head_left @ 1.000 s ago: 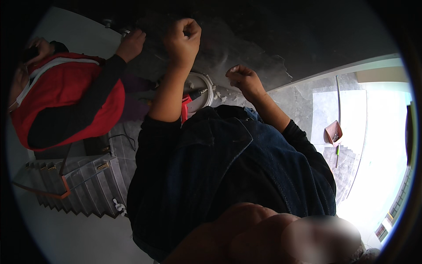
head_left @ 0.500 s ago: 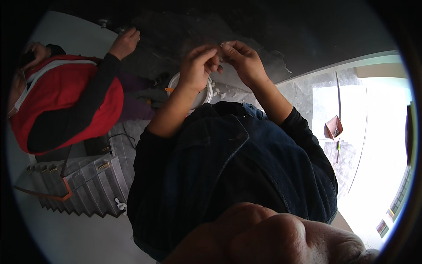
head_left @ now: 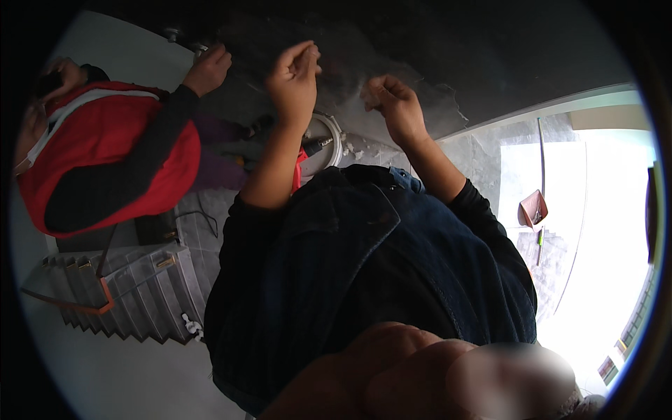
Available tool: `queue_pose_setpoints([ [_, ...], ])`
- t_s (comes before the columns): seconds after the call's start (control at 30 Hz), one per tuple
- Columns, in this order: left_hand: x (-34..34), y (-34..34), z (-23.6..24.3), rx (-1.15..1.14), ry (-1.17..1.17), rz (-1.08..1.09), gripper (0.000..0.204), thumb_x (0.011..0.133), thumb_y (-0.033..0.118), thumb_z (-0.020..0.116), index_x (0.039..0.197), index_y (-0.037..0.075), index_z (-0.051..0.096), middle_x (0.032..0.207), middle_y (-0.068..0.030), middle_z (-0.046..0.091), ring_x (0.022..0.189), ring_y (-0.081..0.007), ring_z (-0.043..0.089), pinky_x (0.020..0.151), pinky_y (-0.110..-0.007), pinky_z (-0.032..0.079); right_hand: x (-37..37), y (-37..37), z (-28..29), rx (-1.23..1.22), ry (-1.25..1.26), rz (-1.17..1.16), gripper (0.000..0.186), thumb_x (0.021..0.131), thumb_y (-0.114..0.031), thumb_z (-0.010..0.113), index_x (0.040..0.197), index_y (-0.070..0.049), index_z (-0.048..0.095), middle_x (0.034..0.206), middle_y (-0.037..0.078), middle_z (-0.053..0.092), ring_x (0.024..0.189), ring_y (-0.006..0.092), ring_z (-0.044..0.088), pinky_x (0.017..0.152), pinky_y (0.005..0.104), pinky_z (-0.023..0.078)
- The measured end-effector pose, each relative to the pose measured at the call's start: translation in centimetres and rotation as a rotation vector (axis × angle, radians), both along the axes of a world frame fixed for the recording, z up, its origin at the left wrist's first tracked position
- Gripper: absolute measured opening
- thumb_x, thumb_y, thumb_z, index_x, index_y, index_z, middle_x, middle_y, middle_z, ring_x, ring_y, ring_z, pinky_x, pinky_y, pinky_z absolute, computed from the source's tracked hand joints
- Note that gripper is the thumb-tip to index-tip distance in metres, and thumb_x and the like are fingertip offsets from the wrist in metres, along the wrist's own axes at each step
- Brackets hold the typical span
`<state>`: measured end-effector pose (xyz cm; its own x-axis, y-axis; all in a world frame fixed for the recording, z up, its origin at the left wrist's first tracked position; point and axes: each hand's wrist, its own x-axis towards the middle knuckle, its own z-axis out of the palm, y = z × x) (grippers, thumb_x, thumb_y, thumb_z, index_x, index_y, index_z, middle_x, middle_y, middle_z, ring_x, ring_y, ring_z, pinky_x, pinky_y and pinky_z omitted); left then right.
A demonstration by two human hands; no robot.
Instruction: The person uses a red cordless drill to drive fasteners into the ceiling, then sets the drill down and uses both hands to press and align a small fixture or cover over the fastened area. A second person in a red vest works nearby on the same ceiling.
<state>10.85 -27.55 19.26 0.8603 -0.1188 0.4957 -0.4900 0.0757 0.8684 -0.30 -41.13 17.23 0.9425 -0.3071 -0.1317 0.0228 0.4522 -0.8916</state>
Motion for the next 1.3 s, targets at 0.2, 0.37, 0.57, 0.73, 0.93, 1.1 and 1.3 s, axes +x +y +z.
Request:
queue_pose_setpoints([
  [0.2,4.4,-0.6,0.4,0.260,-0.544,0.342,0.008,0.081,0.004,0.069,0.088,0.000,0.067,0.068,-0.0040,0.065,0.063,-0.0073,0.062,0.058,-0.021,0.050,-0.6,0.2,-1.2,-0.018,0.054,0.060,0.021,0.095,-0.020,0.053,0.087,-0.001,0.057,0.079,0.007,0.060,0.069,0.0130,0.052,0.065,0.0256,0.044],
  [0.37,4.7,-1.0,1.2,0.312,-0.667,0.408,0.008,0.078,0.005,0.072,0.084,0.002,0.068,0.069,-0.0062,0.067,0.063,-0.0103,0.065,0.058,-0.023,0.050,-0.8,0.0,-1.6,-0.049,0.051,0.086,0.022,0.095,-0.020,0.054,0.084,-0.002,0.057,0.077,0.007,0.060,0.066,0.0116,0.052,0.062,0.0248,0.043],
  [0.57,5.2,-0.9,1.2,0.339,-0.708,0.431,0.009,0.076,0.006,0.073,0.082,0.003,0.067,0.072,-0.0073,0.068,0.064,-0.0146,0.067,0.059,-0.025,0.051,-0.9,-0.1,-1.9,-0.081,0.065,0.099,0.024,0.094,-0.022,0.056,0.080,-0.003,0.058,0.074,0.005,0.061,0.063,0.0095,0.051,0.060,0.0238,0.042],
  [0.73,5.3,-0.9,1.2,0.386,-0.754,0.463,0.009,0.073,0.005,0.073,0.080,0.004,0.067,0.071,-0.0079,0.067,0.064,-0.0179,0.066,0.059,-0.027,0.052,-0.8,0.1,-2.2,-0.094,0.069,0.115,0.025,0.093,-0.023,0.058,0.078,-0.003,0.059,0.072,0.004,0.062,0.063,0.0087,0.052,0.060,0.0230,0.043],
  [0.93,4.9,-1.1,1.9,0.338,-0.723,0.428,0.010,0.071,0.002,0.072,0.078,0.004,0.066,0.069,-0.0074,0.067,0.063,-0.0184,0.066,0.059,-0.027,0.052,-0.8,0.3,-2.1,-0.102,0.093,0.148,0.024,0.092,-0.023,0.058,0.079,-0.003,0.060,0.072,0.003,0.062,0.063,0.0077,0.053,0.059,0.0226,0.043],
  [1.1,4.9,-1.4,1.8,0.287,-0.683,0.383,0.012,0.070,0.000,0.070,0.079,0.004,0.063,0.069,-0.0066,0.065,0.063,-0.0188,0.065,0.058,-0.028,0.051,-0.7,0.3,-2.1,-0.100,0.100,0.149,0.023,0.092,-0.022,0.059,0.078,-0.004,0.060,0.072,0.002,0.062,0.064,0.0069,0.052,0.059,0.0219,0.041],
  [1.3,5.5,-1.5,1.2,0.251,-0.739,0.406,0.017,0.067,-0.002,0.070,0.079,0.006,0.061,0.066,-0.0041,0.063,0.060,-0.0205,0.063,0.054,-0.028,0.050,-0.5,0.2,-2.3,-0.087,0.098,0.150,0.023,0.091,-0.021,0.059,0.077,-0.004,0.059,0.071,0.001,0.061,0.063,0.0059,0.050,0.058,0.0212,0.039],
])
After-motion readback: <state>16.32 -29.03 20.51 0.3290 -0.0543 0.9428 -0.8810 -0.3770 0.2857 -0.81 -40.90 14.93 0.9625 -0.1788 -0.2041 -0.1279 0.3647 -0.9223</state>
